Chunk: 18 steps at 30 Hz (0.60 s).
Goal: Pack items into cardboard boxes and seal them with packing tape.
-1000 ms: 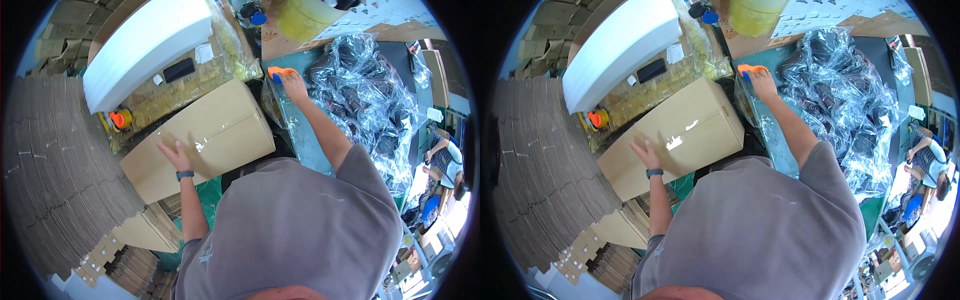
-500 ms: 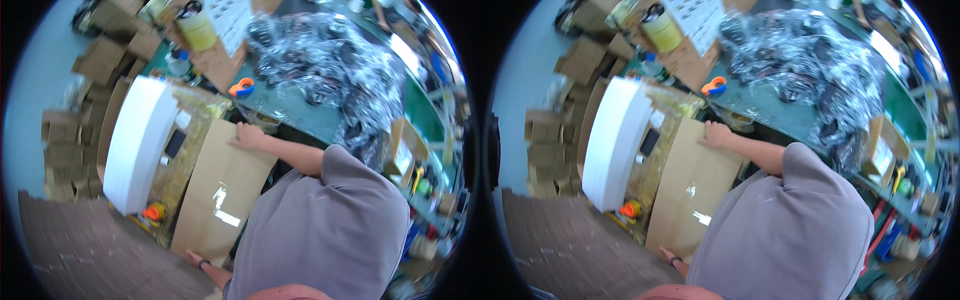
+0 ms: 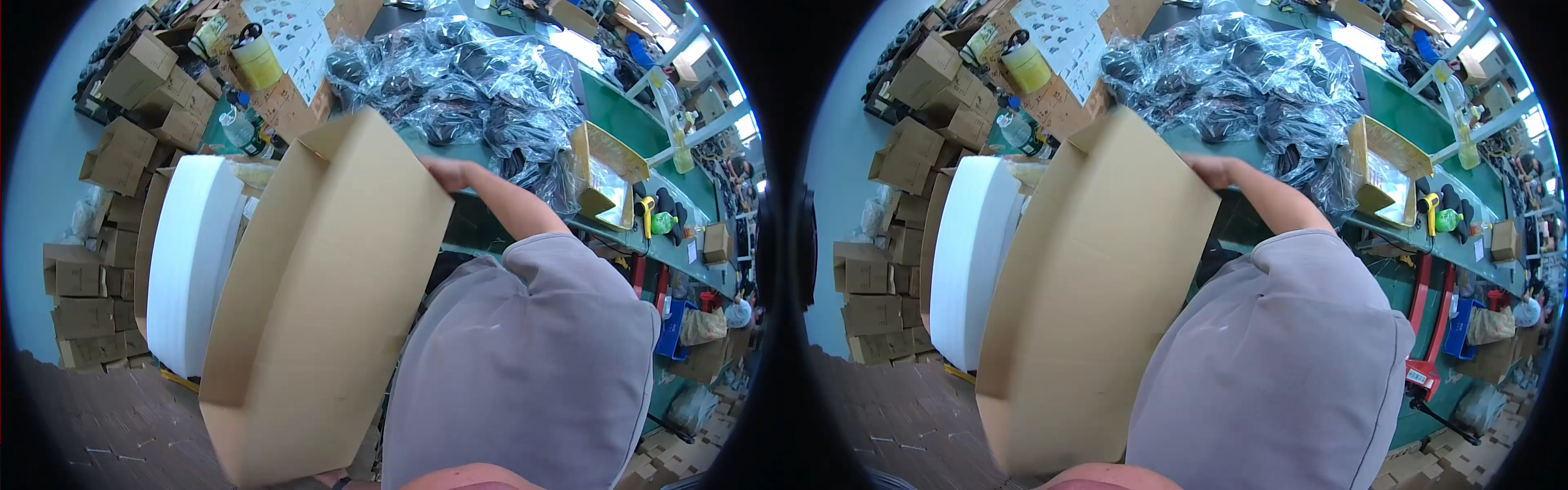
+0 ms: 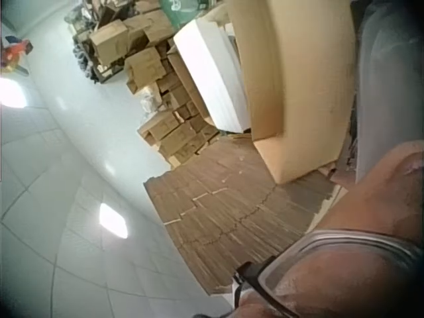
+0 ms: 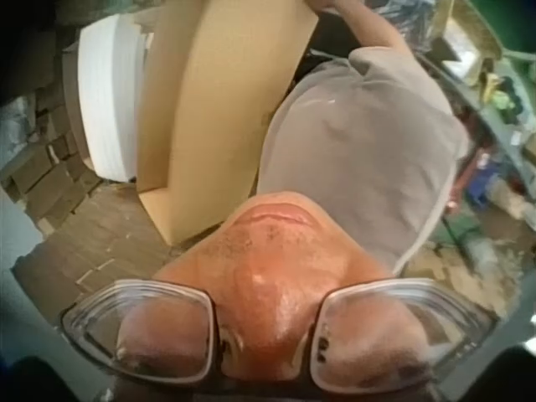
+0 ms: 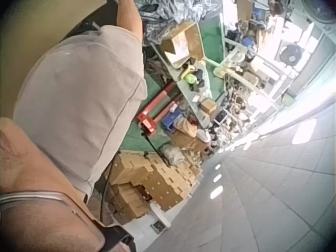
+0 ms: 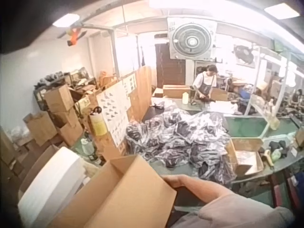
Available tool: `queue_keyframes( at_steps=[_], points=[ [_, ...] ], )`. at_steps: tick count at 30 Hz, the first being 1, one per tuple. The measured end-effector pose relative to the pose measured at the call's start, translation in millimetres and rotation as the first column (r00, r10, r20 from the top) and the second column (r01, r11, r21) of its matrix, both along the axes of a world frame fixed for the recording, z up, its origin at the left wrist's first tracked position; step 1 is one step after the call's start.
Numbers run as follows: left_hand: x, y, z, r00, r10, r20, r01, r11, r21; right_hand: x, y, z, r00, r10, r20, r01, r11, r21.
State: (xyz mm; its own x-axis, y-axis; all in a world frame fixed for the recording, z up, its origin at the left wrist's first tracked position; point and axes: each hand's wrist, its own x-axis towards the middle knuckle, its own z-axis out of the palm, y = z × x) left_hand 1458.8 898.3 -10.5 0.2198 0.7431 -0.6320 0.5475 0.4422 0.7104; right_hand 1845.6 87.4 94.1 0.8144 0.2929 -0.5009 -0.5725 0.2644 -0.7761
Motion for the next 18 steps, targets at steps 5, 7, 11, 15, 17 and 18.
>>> queue_keyframes(
  at_steps=[5, 7, 11, 15, 17, 18],
  points=[
    [76, -159, -23, 0.961, 0.245, 0.130, -0.204, 0.942, -0.267, -29, -11, -170, 0.982, -0.189, 0.025, 0.189, 0.981, -0.029],
    [115, -213, -36, 0.923, 0.344, 0.171, -0.260, 0.887, -0.381, -23, 3, -209, 0.809, -0.528, -0.258, 0.577, 0.797, 0.179],
    [151, -243, -52, 0.762, 0.611, 0.216, -0.409, 0.711, -0.572, -26, 23, -222, 0.733, -0.525, -0.434, 0.597, 0.801, 0.040],
    [171, -301, -93, 0.646, 0.720, 0.253, -0.307, 0.549, -0.778, -16, -69, -154, 0.939, -0.095, 0.331, 0.341, 0.398, -0.852],
    [199, -371, -59, 0.687, 0.674, 0.270, -0.316, 0.612, -0.725, -17, -167, -130, 0.861, -0.138, 0.489, 0.493, -0.002, -0.870],
    [227, -411, -46, 0.739, 0.607, 0.293, -0.270, 0.665, -0.697, -25, -230, -105, 0.867, -0.194, 0.459, 0.435, -0.155, -0.887]
  ],
)
